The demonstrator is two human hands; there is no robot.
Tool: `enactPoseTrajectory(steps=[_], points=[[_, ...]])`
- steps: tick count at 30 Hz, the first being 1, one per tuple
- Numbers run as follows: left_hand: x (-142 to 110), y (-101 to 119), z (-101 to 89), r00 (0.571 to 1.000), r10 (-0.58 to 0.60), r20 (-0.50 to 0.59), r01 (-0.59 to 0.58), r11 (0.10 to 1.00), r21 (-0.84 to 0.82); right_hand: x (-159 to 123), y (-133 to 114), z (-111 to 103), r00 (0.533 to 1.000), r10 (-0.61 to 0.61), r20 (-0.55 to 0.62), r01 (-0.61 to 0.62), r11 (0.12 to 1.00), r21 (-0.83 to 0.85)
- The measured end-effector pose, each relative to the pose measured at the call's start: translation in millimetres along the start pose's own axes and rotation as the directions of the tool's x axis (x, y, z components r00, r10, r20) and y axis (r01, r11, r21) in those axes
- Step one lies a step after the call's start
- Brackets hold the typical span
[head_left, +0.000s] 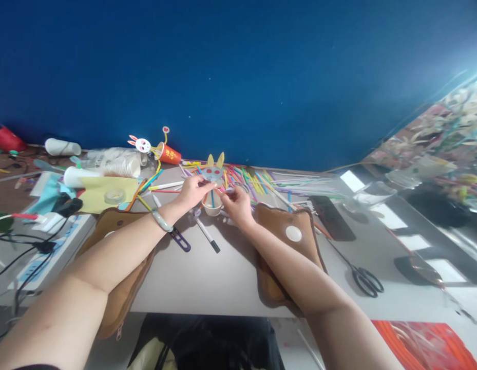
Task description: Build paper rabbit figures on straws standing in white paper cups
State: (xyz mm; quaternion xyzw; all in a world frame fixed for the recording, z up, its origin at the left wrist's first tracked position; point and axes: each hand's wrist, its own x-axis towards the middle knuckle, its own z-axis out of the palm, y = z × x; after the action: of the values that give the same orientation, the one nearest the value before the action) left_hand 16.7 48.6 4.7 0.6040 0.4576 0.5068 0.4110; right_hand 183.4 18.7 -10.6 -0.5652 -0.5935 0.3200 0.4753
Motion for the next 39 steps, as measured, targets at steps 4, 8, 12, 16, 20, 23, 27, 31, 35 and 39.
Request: enactPoseTrajectory(steps=[4, 8, 12, 16, 20, 23, 27, 31, 35, 39], points=[[-0.2, -0.2, -0.3, 1.000, -0.020, -0.021, 0.021, 0.999, 0.036, 0.3, 1.3, 1.0, 0.999, 0.026, 0.022, -0.028, 0.998, 0.055], [-1.0, 0.3, 0.5, 1.000, -0.014, 0.014, 0.014, 1.000, 0.008, 1.2, 3.7, 1.6, 0.999, 0.042, 0.024, -0.043, 0.996, 0.081], [-1.8, 3.7, -0.4, 0.997, -0.028, 0.065, 0.029, 0.999, -0.017, 1.4, 5.4, 2.2, 0.996, 0.077, 0.049, -0.083, 0.986, 0.141], [-1.2, 7.1, -2.4, 0.997, -0.043, 0.071, 0.046, 0.998, -0.035, 0.8, 4.4, 2.2, 0.995, 0.077, 0.058, -0.087, 0.976, 0.201], [0.6, 6.8, -3.8, 0.998, -0.027, 0.057, 0.029, 0.999, -0.021, 0.4, 2.8, 2.1, 0.996, 0.074, 0.044, -0.082, 0.971, 0.225], [1.2, 6.1, -2.9, 0.999, -0.036, 0.024, 0.037, 0.999, -0.036, -0.2, 2.1, 2.4, 0.998, 0.060, 0.030, -0.066, 0.965, 0.253], [0.0, 9.0, -0.4, 0.998, -0.045, 0.049, 0.052, 0.988, -0.147, -1.1, 1.3, 2.6, 0.998, 0.050, 0.026, -0.055, 0.962, 0.267], [-0.5, 9.9, 0.5, 0.999, -0.004, 0.037, 0.010, 0.986, -0.165, -1.9, 0.2, 2.6, 0.998, 0.056, 0.031, -0.062, 0.963, 0.264], [0.1, 5.6, 1.4, 1.000, -0.013, -0.001, 0.013, 0.988, -0.154, -2.4, 0.4, 3.2, 0.998, 0.050, 0.027, -0.055, 0.967, 0.250], [0.5, 4.5, 4.4, 1.000, -0.020, -0.016, 0.016, 0.974, -0.227, -2.7, 1.6, 4.4, 0.999, 0.051, 0.017, -0.053, 0.968, 0.244]])
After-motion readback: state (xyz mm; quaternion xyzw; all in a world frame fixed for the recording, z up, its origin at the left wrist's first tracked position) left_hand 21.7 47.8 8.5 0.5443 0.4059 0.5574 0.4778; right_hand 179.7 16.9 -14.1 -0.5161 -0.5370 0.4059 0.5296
